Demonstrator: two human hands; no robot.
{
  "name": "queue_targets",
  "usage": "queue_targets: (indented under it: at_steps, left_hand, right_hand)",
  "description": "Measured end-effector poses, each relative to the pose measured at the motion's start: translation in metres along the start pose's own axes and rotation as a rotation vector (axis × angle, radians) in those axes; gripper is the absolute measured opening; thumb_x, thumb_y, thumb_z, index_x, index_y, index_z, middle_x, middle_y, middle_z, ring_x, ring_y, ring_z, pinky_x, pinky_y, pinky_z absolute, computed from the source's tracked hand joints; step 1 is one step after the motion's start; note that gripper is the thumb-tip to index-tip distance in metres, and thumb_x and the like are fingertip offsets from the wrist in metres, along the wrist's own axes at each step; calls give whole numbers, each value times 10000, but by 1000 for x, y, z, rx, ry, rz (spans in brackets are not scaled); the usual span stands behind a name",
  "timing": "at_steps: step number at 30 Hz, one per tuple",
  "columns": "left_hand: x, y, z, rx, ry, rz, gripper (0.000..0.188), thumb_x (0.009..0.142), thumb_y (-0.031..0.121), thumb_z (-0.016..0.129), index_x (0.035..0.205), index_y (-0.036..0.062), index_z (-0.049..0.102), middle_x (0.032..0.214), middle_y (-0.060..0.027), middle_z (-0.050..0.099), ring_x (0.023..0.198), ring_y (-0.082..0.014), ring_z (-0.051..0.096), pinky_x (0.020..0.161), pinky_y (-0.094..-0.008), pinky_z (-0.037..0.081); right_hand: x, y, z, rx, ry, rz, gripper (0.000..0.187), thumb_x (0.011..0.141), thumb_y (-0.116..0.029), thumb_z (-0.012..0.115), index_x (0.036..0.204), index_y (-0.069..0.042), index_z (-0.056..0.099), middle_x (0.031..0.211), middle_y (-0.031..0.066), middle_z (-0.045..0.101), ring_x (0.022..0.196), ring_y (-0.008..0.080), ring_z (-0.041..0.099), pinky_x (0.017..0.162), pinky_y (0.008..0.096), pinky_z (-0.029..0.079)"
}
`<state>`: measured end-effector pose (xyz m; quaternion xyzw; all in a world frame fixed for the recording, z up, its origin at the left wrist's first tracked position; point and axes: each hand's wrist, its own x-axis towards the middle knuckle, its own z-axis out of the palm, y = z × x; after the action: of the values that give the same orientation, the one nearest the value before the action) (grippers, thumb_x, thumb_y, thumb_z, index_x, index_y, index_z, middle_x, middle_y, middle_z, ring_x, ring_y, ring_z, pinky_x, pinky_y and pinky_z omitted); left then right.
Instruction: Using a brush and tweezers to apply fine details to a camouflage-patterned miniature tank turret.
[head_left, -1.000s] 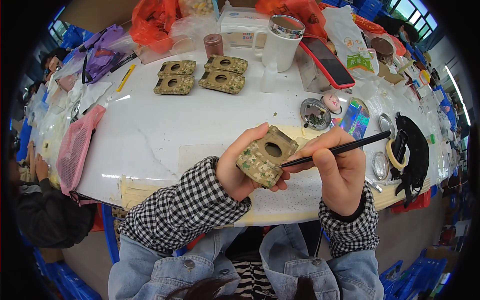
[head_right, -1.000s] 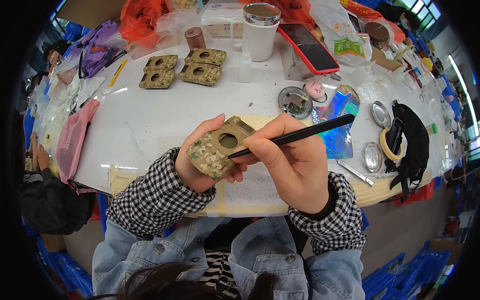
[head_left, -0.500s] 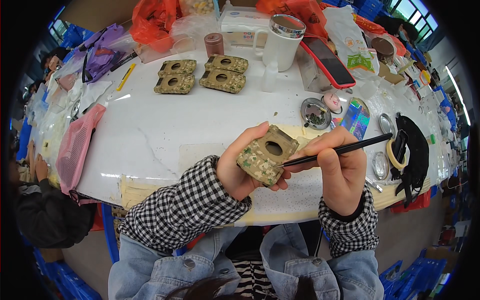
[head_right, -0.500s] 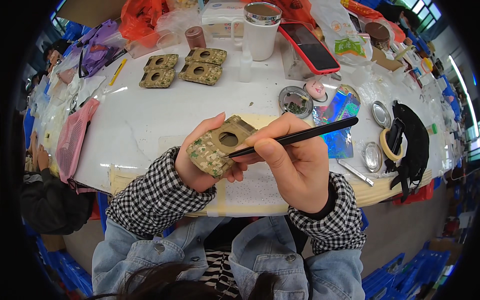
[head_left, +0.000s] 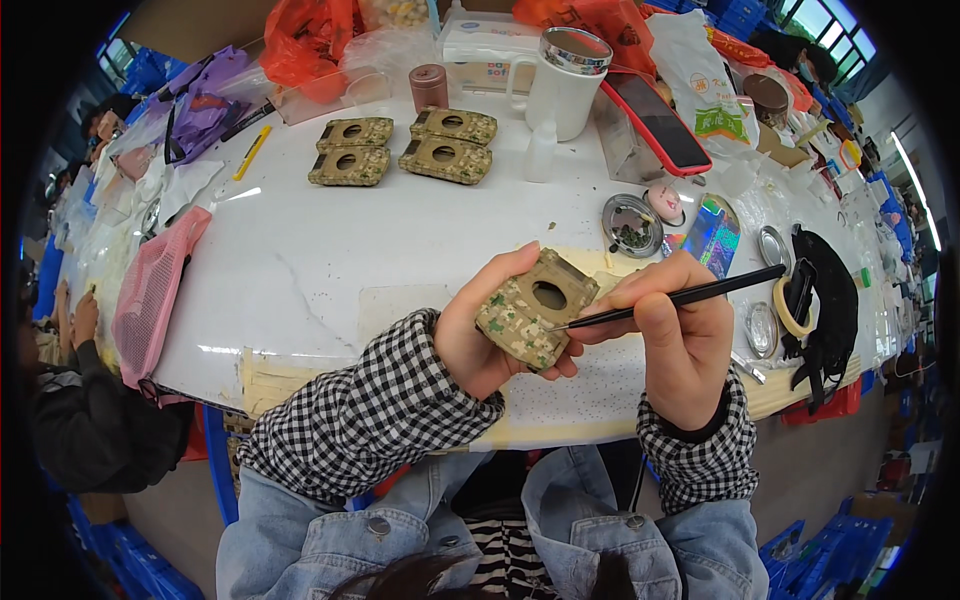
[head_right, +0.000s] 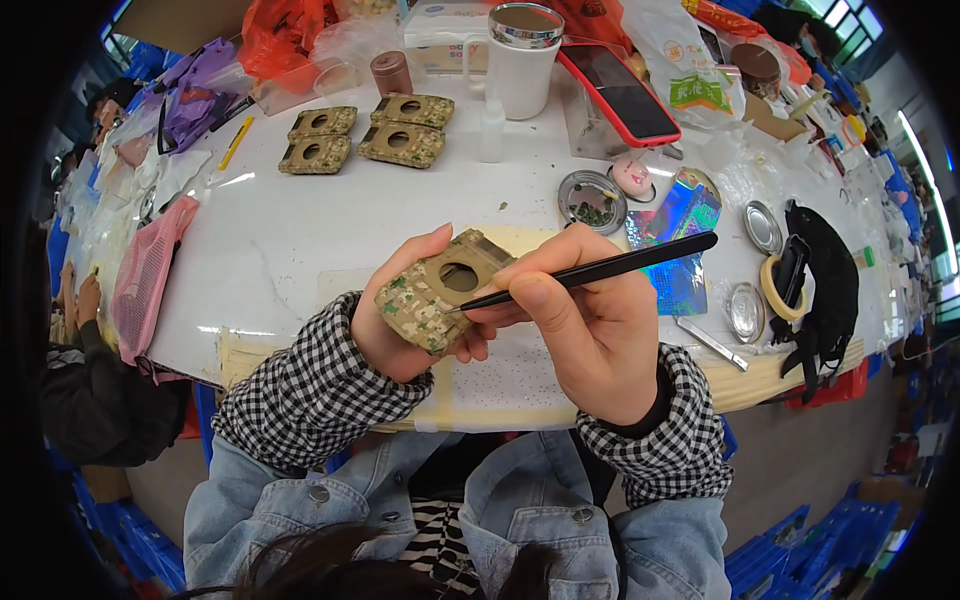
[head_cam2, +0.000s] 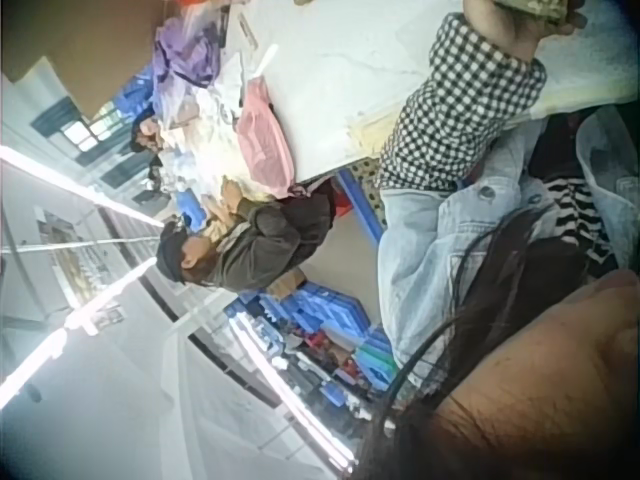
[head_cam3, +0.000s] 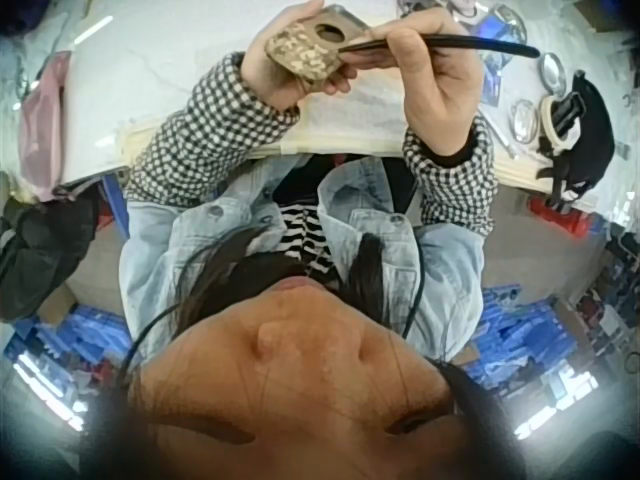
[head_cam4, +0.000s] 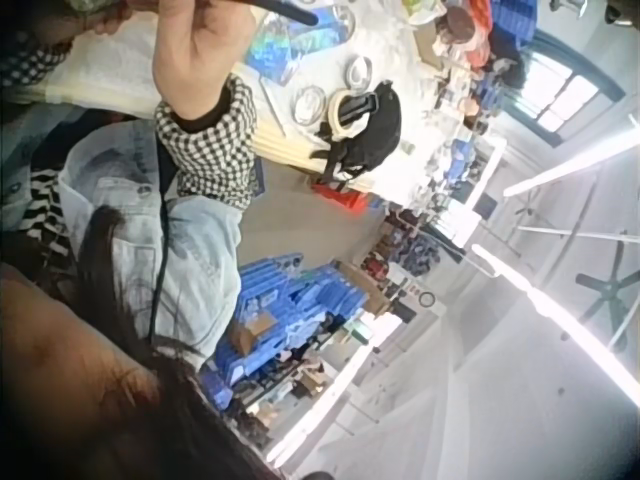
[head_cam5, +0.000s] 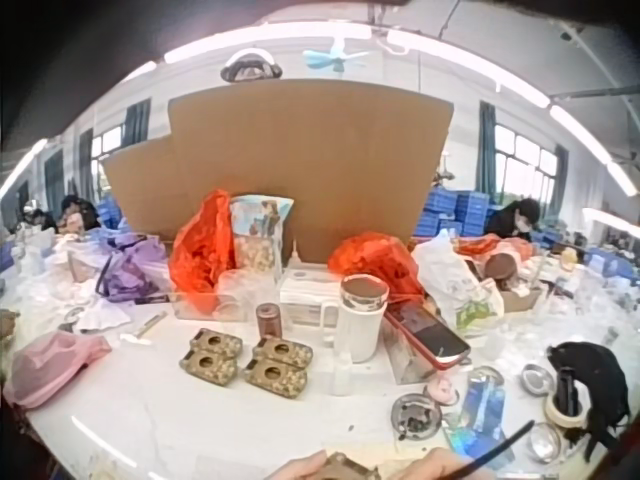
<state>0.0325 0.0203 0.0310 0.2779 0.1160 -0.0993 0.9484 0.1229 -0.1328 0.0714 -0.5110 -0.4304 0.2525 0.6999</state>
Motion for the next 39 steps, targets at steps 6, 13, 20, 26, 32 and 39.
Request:
queue_targets:
  at_steps: [6, 13, 20, 26, 32, 39]
  left_hand:
    - [0, 0, 0, 0, 4, 0, 552, 867, 508, 400, 1028, 2, 553, 808, -131, 619, 671, -235, 624, 561, -328, 534]
    - [0, 0, 0, -16, -7, -1, 541, 875, 497, 396, 1024, 1, 553, 805, -132, 620, 666, -234, 626, 556, -327, 537]
    - [0, 0, 0, -33, -4, -4, 541, 876, 495, 397, 1026, -2, 549, 801, -137, 618, 655, -241, 625, 547, -321, 535]
    - [0, 0, 0, -40, -13, -19, 555, 869, 509, 399, 1038, 0, 543, 802, -135, 615, 652, -244, 622, 549, -322, 534]
    - [1, 0, 1, -30, 14, -16, 558, 867, 516, 394, 1033, 5, 548, 798, -133, 616, 650, -245, 622, 543, -320, 533]
    - [2, -1, -1, -32, 14, -14, 555, 867, 517, 392, 1012, 9, 560, 768, -141, 615, 631, -251, 623, 535, -321, 533]
  right_hand:
    - [0, 0, -1, -11, -14, -6, 169, 927, -126, 469, 921, 43, 468, 828, 168, 624, 742, 182, 635, 684, 283, 533]
    - [0, 1, -1, 3, -16, -15, 163, 926, -113, 467, 920, 50, 467, 833, 166, 616, 755, 188, 638, 695, 285, 539]
    - [-1, 2, -1, -10, 10, -4, 157, 927, -107, 461, 914, 49, 470, 836, 147, 609, 766, 183, 639, 696, 280, 542]
    - [0, 3, 0, -101, 1, -13, 266, 936, -250, 438, 915, 13, 462, 850, 127, 575, 733, 211, 646, 641, 296, 563]
    - [0, 2, 0, -122, -5, -14, 263, 938, -245, 434, 912, 15, 463, 843, 126, 579, 728, 207, 648, 641, 291, 560]
    - [0, 2, 1, -135, 4, -14, 256, 940, -241, 429, 906, 10, 464, 833, 119, 582, 719, 201, 650, 635, 282, 553]
